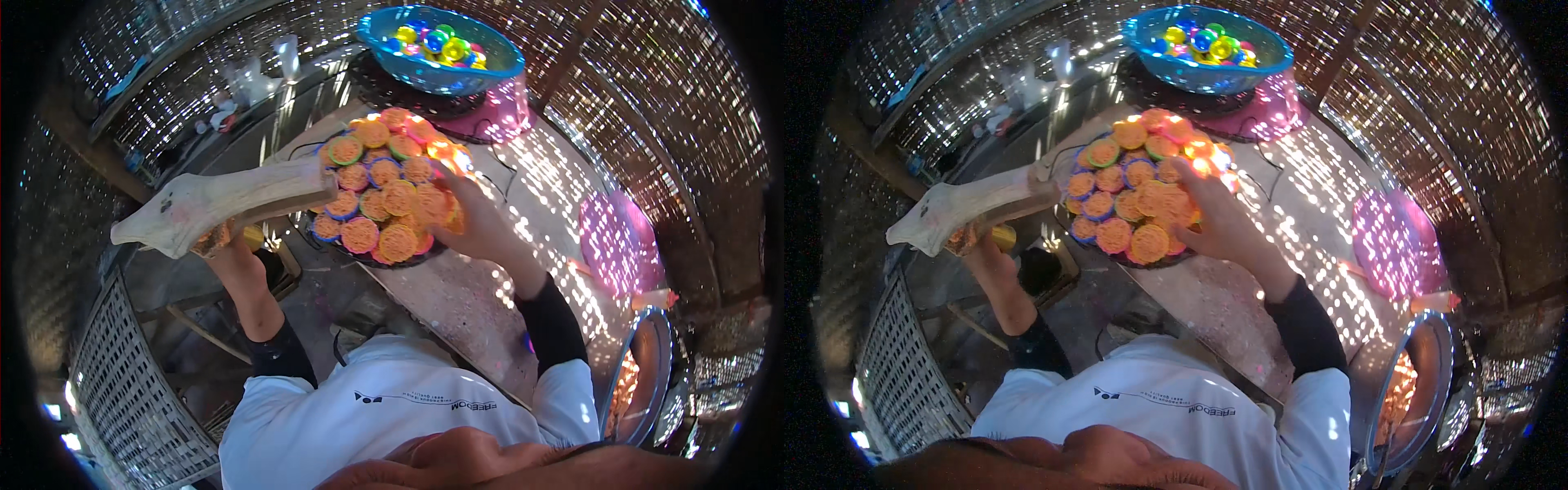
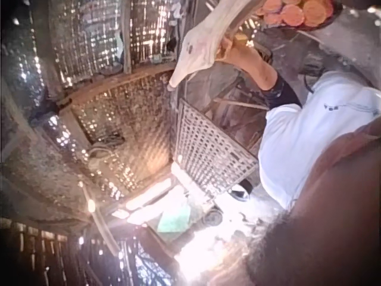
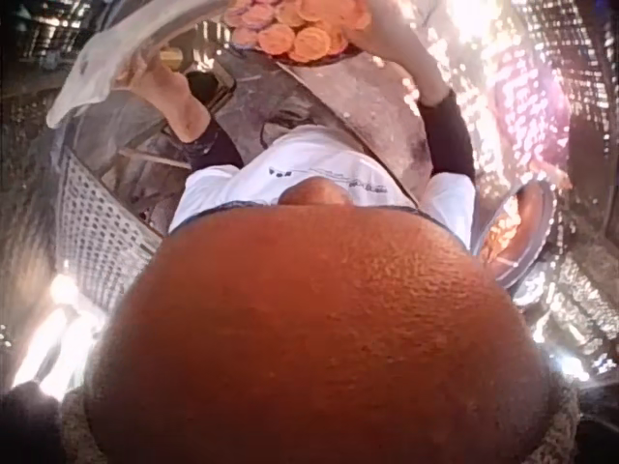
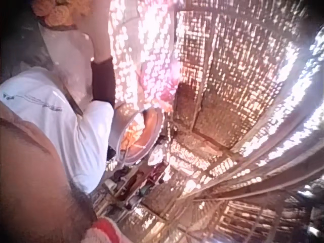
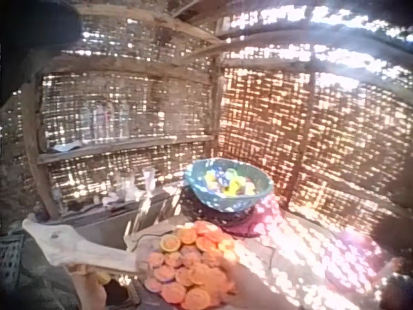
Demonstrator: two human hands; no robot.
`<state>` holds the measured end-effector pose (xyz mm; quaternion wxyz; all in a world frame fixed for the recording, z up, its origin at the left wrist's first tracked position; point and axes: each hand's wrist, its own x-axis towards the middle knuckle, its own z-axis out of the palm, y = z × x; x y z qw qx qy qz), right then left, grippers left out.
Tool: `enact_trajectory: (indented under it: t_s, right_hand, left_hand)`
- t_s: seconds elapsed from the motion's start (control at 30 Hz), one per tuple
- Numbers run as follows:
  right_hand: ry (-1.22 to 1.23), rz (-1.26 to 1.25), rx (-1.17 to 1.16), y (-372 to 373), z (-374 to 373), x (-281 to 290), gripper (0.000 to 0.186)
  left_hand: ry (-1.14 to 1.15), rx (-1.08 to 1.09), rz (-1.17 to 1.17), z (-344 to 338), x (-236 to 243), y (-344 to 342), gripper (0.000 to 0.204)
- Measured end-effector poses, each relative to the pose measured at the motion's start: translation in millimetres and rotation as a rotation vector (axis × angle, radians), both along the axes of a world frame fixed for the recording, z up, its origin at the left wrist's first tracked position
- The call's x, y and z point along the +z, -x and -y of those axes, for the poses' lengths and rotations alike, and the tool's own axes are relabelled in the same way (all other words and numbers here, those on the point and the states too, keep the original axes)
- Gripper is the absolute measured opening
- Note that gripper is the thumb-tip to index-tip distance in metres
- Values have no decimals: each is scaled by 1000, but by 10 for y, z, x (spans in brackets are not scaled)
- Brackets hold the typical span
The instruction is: The person scoops orange batter from a large metal bowl into small colorful plastic cups using a wooden mold. They press the batter into the cups and arrange them on a tray. The person repeats this process for multiple cups.
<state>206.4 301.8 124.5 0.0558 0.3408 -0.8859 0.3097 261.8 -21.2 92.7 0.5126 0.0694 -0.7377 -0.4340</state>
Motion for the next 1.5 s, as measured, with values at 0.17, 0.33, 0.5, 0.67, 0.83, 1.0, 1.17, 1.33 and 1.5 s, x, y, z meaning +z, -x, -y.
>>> enact_trajectory:
  t_s: [0.17, 0.33, 0.5, 0.67, 0.83, 1.0, 1.17, 1.33, 1.5]
  right_hand:
    - [-153, -119, 152, 451, 732, -244, 83]
    - [-287, -215, 141, 589, 989, -415, 83]
    - [-14, -151, 58, 566, 821, -305, 67]
    - [514, 682, 257, 92, 323, 717, 43]
    - [199, 876, -6, -760, -413, 997, 57]
    - [600, 848, -273, -1814, -1266, 838, 60]
    - [727, 927, -595, -2643, -1658, 834, 67]
    - [794, 1202, -884, -3008, -2076, 568, 64]
    - [617, 1231, -980, -2980, -2140, 232, 65]
  left_hand:
    - [-571, -204, -88, 270, -161, -4, 55]
    - [-670, -272, -170, 274, -204, -12, 59]
    - [-307, -233, 50, 99, -240, 110, 44]
    - [171, -519, -52, -491, 194, 393, 38]
    - [309, -1029, 206, -1448, 914, 381, 59]
    - [148, -1785, -67, -2379, 985, 580, 63]
    - [-1295, -2830, 121, -3566, 969, 465, 44]
    - [-1608, -2799, 450, -4295, 468, 134, 33]
    - [-1758, -2594, 635, -4407, 91, 64, 33]
